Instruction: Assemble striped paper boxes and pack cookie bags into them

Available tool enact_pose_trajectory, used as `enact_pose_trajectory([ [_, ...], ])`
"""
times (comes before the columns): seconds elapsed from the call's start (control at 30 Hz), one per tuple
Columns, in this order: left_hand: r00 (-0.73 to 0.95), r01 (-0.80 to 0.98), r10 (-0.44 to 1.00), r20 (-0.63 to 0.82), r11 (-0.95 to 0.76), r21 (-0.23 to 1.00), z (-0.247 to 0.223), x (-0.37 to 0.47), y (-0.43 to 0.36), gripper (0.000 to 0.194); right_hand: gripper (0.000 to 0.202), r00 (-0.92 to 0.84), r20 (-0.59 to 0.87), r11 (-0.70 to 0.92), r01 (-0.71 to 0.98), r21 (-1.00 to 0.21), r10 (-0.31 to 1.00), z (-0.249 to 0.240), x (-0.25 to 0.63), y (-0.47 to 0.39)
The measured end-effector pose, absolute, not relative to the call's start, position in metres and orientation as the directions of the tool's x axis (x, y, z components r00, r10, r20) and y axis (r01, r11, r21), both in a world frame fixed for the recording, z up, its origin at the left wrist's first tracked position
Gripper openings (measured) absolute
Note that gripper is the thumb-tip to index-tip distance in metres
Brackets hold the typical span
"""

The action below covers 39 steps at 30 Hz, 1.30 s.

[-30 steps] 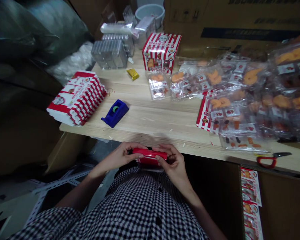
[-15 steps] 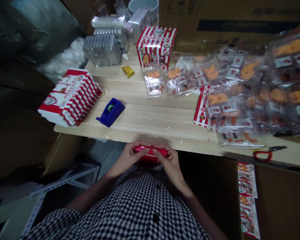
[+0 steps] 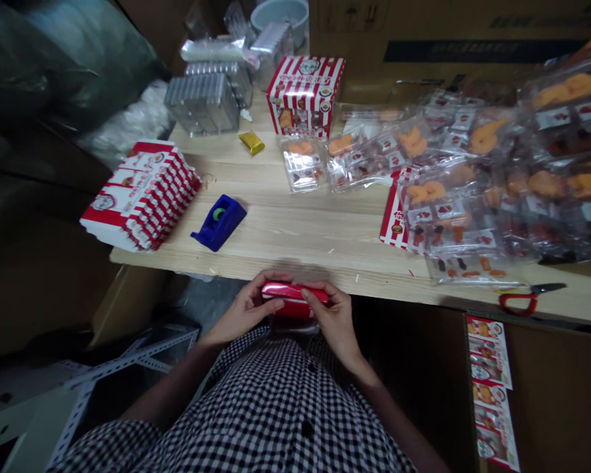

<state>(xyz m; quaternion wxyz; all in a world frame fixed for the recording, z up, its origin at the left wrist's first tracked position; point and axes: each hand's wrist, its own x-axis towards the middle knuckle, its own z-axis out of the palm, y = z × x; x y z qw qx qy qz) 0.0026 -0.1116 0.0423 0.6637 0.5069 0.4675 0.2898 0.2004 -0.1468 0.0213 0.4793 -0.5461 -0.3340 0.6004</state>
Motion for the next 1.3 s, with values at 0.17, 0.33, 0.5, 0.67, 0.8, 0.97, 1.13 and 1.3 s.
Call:
enact_pose_trajectory([
  [0.17,0.387,0.119,0.873,-0.296,0.271,0.955,0.029,-0.017,-0.099,0.037,0.032,-0.004,-0.119,-0.119,0.041,-0.992,0.993,0.024,0.213,-0.144],
  [0.33,0.398,0.117,0.876,-0.273,0.246,0.962,0.033,-0.018,-0.088,0.039,0.029,-0.076,0.043,0.055,0.168,-0.984,0.996,0.033,0.215,-0.136],
  [0.5,0.056,0.474,0.995,0.084,-0.1,0.875,0.042,-0.063,-0.059,0.047,0.026,0.074,0.016,0.0,0.203,-0.979,0.997,0.019,0.225,-0.12],
  [0.67,-0.293,0.586,0.95,0.11,0.088,0.806,0.029,-0.143,-0.01,0.028,0.044,0.23,-0.152,-0.192,0.163,-0.968,0.961,0.014,0.242,-0.111],
  [0.8,-0.121,0.398,0.973,-0.196,0.229,0.889,0.018,-0.162,0.015,0.034,0.046,0.254,-0.17,-0.208,0.13,-0.969,0.952,0.02,0.242,-0.116],
  [0.97,-0.103,0.259,0.962,-0.254,0.272,0.927,0.018,-0.158,0.016,0.041,0.049,0.292,-0.211,-0.237,0.058,-0.97,0.933,0.022,0.241,-0.127],
  [1.13,-0.171,0.088,0.953,-0.249,0.266,0.96,0.016,-0.16,0.008,0.042,0.054,0.322,-0.209,-0.238,0.054,-0.97,0.923,0.028,0.241,-0.134],
  [1.3,-0.183,-0.019,0.964,-0.195,0.195,0.981,0.004,-0.166,-0.014,0.041,0.058,0.353,-0.215,-0.238,0.021,-0.971,0.911,0.036,0.232,-0.133],
])
